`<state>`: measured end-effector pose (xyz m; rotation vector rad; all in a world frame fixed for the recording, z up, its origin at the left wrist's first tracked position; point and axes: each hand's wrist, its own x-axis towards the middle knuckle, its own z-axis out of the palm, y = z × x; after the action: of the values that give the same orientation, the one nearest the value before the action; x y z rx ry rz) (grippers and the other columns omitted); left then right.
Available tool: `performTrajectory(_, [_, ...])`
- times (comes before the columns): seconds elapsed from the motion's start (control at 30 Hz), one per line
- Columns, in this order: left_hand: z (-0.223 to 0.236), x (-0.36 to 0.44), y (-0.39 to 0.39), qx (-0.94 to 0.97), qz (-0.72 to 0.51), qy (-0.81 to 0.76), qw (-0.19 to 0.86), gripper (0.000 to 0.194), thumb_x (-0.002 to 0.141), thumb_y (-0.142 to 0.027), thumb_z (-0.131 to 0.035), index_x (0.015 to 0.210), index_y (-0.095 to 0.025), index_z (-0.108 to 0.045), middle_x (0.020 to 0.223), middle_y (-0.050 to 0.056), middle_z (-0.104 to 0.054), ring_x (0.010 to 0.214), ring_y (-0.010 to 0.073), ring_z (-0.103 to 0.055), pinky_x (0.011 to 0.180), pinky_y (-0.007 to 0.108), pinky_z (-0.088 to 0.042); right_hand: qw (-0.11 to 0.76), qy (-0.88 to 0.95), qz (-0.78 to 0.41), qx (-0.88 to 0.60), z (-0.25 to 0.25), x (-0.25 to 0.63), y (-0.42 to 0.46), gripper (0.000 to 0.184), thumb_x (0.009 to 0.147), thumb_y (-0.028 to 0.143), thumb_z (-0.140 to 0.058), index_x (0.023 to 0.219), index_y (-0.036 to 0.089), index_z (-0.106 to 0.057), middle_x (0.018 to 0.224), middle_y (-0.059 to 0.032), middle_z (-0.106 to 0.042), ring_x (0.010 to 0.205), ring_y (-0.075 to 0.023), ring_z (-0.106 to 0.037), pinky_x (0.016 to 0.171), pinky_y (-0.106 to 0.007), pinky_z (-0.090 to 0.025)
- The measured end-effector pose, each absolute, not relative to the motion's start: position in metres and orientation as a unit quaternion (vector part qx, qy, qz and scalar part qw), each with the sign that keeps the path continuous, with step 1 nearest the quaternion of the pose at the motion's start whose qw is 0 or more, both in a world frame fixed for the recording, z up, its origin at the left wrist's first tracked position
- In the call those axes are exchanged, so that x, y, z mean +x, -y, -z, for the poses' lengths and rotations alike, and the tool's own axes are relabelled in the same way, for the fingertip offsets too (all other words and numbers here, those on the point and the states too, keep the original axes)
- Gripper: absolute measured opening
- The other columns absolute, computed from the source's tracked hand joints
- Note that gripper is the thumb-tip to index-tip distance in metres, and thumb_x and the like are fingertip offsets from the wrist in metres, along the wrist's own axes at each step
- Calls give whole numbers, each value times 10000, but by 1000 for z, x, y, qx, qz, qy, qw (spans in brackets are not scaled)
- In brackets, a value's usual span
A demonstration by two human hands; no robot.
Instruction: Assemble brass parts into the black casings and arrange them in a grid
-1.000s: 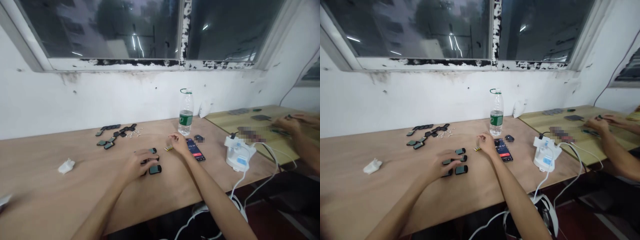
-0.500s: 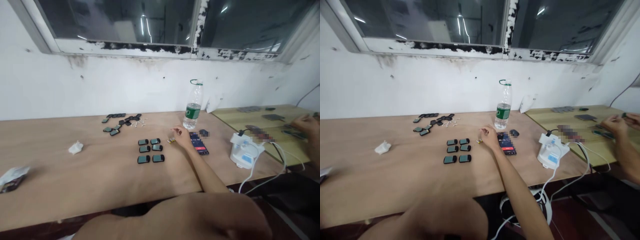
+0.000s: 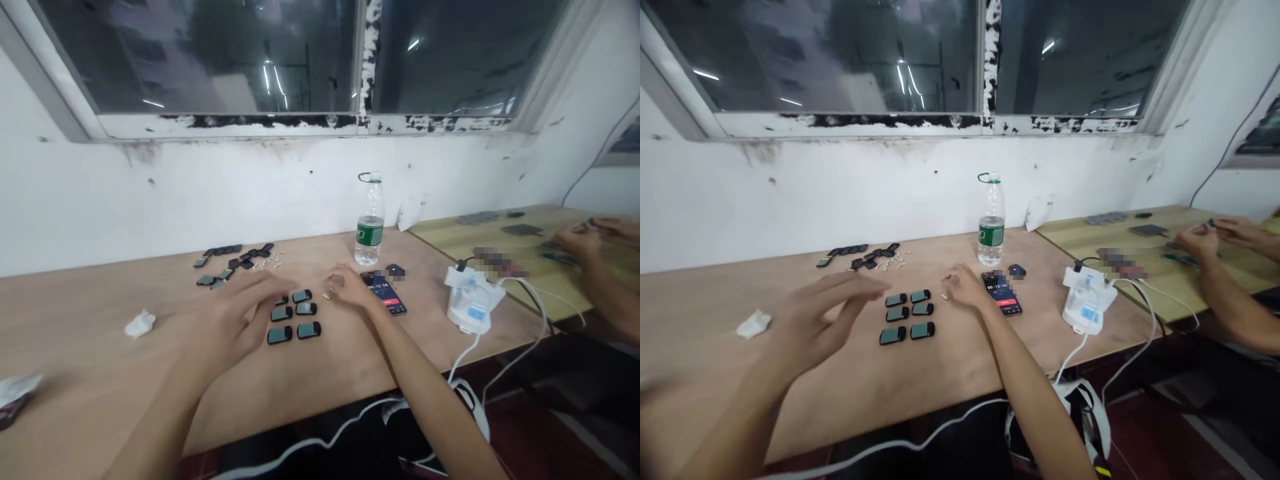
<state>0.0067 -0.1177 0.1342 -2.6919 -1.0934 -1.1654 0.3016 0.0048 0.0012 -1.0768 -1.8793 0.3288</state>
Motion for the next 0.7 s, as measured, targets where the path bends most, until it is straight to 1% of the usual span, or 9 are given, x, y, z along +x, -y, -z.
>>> performTrajectory(0.1, [-117, 18, 41, -873, 308, 377, -14, 303, 987, -292, -483, 1071, -218, -764, 1020, 60, -781, 899, 242, -732, 876, 398, -595, 387, 808, -141, -421, 0, 302, 0, 165, 833, 148, -701, 953, 208, -798, 1059, -85, -719, 1077, -256, -624, 1022, -430, -479])
performTrajectory(0.17, [-87, 10, 5, -871, 263, 412, -44, 283, 946, -304, -519, 983, -183, -771, 1016, 97, -781, 937, 274, -733, 879, 418, -591, 356, 821, -147, -421, 2, 302, 3, 152, 855, 170, -699, 949, 225, -806, 1088, -82, -724, 1078, -255, -629, 1047, -452, -461])
performTrajectory(0.2, [-71, 4, -8, -864, 260, 428, -58, 275, 933, -302, -527, 958, -179, -772, 1020, 106, -779, 967, 282, -731, 894, 422, -586, 343, 826, -148, -421, 3, 301, 3, 144, 860, 182, -703, 947, 232, -806, 1094, -75, -730, 1073, -253, -634, 1069, -467, -443])
performTrajectory(0.27, [-43, -9, -22, -856, 257, 438, -100, 268, 921, -331, -544, 917, -187, -771, 981, 99, -778, 909, 279, -736, 834, 410, -596, 325, 835, -151, -418, 4, 300, 3, 144, 850, 173, -711, 936, 242, -804, 1076, -61, -745, 1062, -246, -646, 1090, -471, -425])
performTrajectory(0.33, [-24, -19, -27, -856, 271, 421, -127, 269, 928, -348, -546, 930, -200, -770, 988, 89, -771, 913, 269, -732, 838, 397, -590, 312, 839, -157, -418, 5, 300, 2, 167, 845, 147, -701, 930, 250, -802, 1044, -47, -762, 1055, -239, -654, 1100, -465, -417])
performTrajectory(0.43, [-12, -26, -28, -862, 277, 401, -142, 270, 936, -378, -562, 963, -213, -773, 1017, 88, -758, 956, 264, -718, 878, 400, -576, 307, 832, -168, -430, 5, 300, 1, 197, 851, 141, -684, 963, 250, -804, 1001, -45, -778, 1025, -245, -653, 1063, -450, -441])
performTrajectory(0.57, [-7, -30, -31, -861, 260, 406, -161, 318, 949, -454, -570, 1009, -220, -777, 1042, 86, -758, 944, 258, -712, 857, 386, -573, 302, 832, -172, -432, 1, 299, 4, 211, 838, 176, -715, 1023, 231, -801, 1005, -67, -774, 1000, -264, -635, 976, -419, -484])
performTrajectory(0.63, [-6, -32, -33, -862, 254, 408, -160, 337, 949, -483, -572, 1024, -228, -779, 1057, 80, -763, 930, 253, -712, 839, 372, -572, 294, 840, -160, -426, -1, 297, 6, 191, 822, 163, -722, 984, 229, -800, 990, -65, -767, 1005, -269, -627, 957, -404, -484])
performTrajectory(0.7, [-4, -34, -34, -863, 247, 412, -157, 339, 921, -500, -613, 1036, -229, -780, 1048, 76, -764, 876, 244, -708, 797, 361, -573, 291, 845, -142, -426, -4, 293, 8, 169, 804, 130, -712, 920, 228, -786, 923, -55, -756, 960, -259, -625, 912, -371, -484])
